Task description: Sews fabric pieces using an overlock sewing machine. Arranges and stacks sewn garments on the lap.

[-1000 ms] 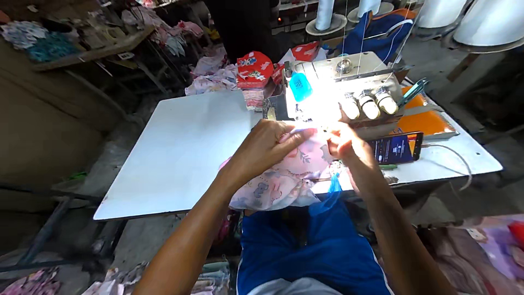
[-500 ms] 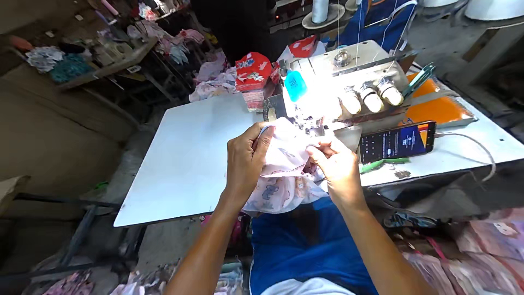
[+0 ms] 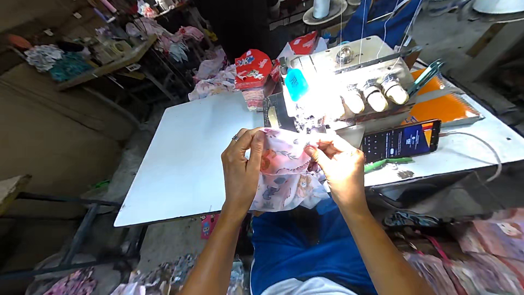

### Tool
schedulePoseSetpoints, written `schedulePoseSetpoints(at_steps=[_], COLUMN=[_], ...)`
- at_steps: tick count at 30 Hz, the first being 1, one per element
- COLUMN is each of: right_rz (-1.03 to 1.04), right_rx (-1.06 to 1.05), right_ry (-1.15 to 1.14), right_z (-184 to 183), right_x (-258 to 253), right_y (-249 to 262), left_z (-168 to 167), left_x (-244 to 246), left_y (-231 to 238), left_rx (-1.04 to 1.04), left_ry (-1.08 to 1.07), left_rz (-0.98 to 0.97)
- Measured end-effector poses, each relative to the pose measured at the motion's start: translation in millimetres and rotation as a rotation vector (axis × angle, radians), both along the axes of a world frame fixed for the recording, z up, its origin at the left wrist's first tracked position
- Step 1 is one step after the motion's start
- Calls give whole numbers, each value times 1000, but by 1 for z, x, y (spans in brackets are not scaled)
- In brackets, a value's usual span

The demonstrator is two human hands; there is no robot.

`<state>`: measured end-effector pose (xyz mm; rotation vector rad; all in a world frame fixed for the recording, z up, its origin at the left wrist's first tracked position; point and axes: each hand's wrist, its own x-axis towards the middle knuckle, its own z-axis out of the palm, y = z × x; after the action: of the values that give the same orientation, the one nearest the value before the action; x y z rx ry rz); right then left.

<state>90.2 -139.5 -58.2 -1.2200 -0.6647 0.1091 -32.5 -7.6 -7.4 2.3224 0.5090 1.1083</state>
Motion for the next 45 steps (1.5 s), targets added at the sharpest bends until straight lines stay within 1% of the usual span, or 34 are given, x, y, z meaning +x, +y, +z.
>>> schedulePoseSetpoints(at_steps=[3,6,8,10,12,15,18,21,25,27,30,32,36,37,39,42,43,45], right_rz=[-52,-82,-125,-142,-137,-135,-120,-116,-102,-89,-67,-46,-30,-36,-55,-56,-50,-43], right_rx=[-26,-9,-16,-93,-160,-129,-117,-107,-99,-98,-97,-106,-122,-131,-159,-192,-202,-233], right_ry=[-22,-39,-70,-74,-72,-97,-125,-108,-78,-75,-96,-93,-123,-150,-212,-299,-316,-339], right_z=[1,1,0,2,5,3,3,1,0,-1,0,0,1,1,1,1,2,2], right_x=[-10,-26,-26,-20,-16,-6,-1,-1,-1,-1,0,-1,-1,0,2,2,2,4], right_y=[4,10,11,10,12,15,15,15,14,14,14,13,12,12,14,19,21,23], left_z=[-2,-15,-18,-18,-17,-13,-5,5,13,11,4,2,8,8,3,-12,-14,-16], left_x=[0,3,2,0,-2,-5,-11,-16,-18,-18,-18,-18,-18,-16,-8,8,12,20], left_y=[-13,-24,-22,-17,-12,5,15,18,16,17,19,20,20,21,28,44,46,46], left_rx=[-34,51,76,29,-46,-177,-234,-305,-578,-597,-498,-478,-698,-708,-613,-368,-304,-187], left_ry=[-37,-89,-109,-100,-14,96,147,147,91,89,106,104,39,19,-4,96,130,129], left_rz=[48,101,158,214,216,105,-17,-67,-217,-255,-235,-236,-350,-328,-201,-44,-16,2])
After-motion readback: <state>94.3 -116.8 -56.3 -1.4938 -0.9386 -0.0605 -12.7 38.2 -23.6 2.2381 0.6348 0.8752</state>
